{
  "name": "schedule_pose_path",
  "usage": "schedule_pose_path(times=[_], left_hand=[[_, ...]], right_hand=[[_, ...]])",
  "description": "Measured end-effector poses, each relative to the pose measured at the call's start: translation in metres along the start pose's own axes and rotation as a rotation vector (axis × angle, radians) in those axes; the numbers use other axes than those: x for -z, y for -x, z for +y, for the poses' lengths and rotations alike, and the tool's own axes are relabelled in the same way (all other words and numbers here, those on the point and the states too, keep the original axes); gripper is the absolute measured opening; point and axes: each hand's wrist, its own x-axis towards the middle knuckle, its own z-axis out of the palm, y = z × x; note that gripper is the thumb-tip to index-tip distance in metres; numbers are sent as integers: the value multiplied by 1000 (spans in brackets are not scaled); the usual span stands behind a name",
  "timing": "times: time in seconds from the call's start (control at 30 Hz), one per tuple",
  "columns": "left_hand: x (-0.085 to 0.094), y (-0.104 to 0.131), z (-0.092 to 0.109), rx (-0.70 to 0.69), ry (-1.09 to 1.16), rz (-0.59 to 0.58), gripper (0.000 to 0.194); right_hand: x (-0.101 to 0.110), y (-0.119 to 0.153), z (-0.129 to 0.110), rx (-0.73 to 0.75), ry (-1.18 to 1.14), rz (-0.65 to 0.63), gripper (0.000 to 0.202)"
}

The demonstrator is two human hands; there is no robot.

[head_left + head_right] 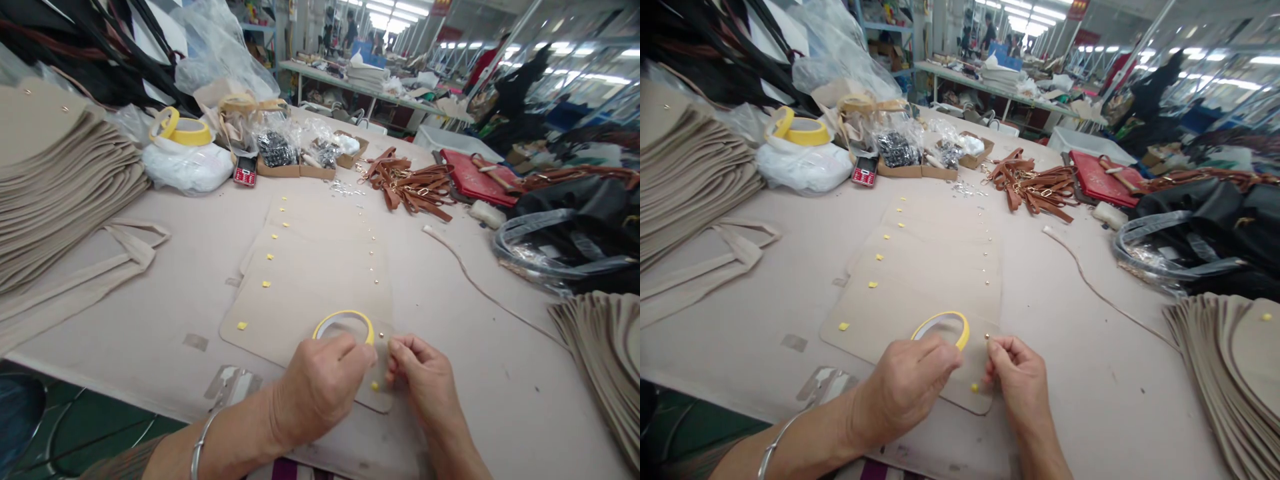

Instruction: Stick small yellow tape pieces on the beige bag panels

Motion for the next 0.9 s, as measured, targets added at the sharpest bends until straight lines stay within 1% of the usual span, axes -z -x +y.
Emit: schedule_pose_path(times=[0.07,0.13,0.23,0.3,0.43,0.57,0.7,0.77,0.83,0.9], left_hand=[[-4,2,-4,10,-87,-56,16],[-8,5,-8,24,-187,-164,12],[-14,7,-11,30,-253,-302,6],[-15,7,-12,21,-256,-343,7],[-14,7,-11,23,-254,-355,10],[-14,7,-10,40,-228,-362,11],[-14,6,-11,45,-229,-362,11],[-14,7,-11,49,-232,-360,10],[-14,8,-11,45,-229,-362,10],[-14,8,-11,36,-221,-361,10]], right_hand=[[11,-10,3,-63,24,-11,36],[18,-18,4,-87,86,-40,39],[21,-24,6,-89,182,-62,41],[19,-26,8,-85,249,-69,40],[15,-30,10,-47,394,-75,38],[12,-32,5,59,607,-75,33],[10,-29,0,168,743,-44,28],[12,-25,2,209,773,13,31],[14,-20,6,224,739,79,34],[15,-13,12,256,708,111,32]])
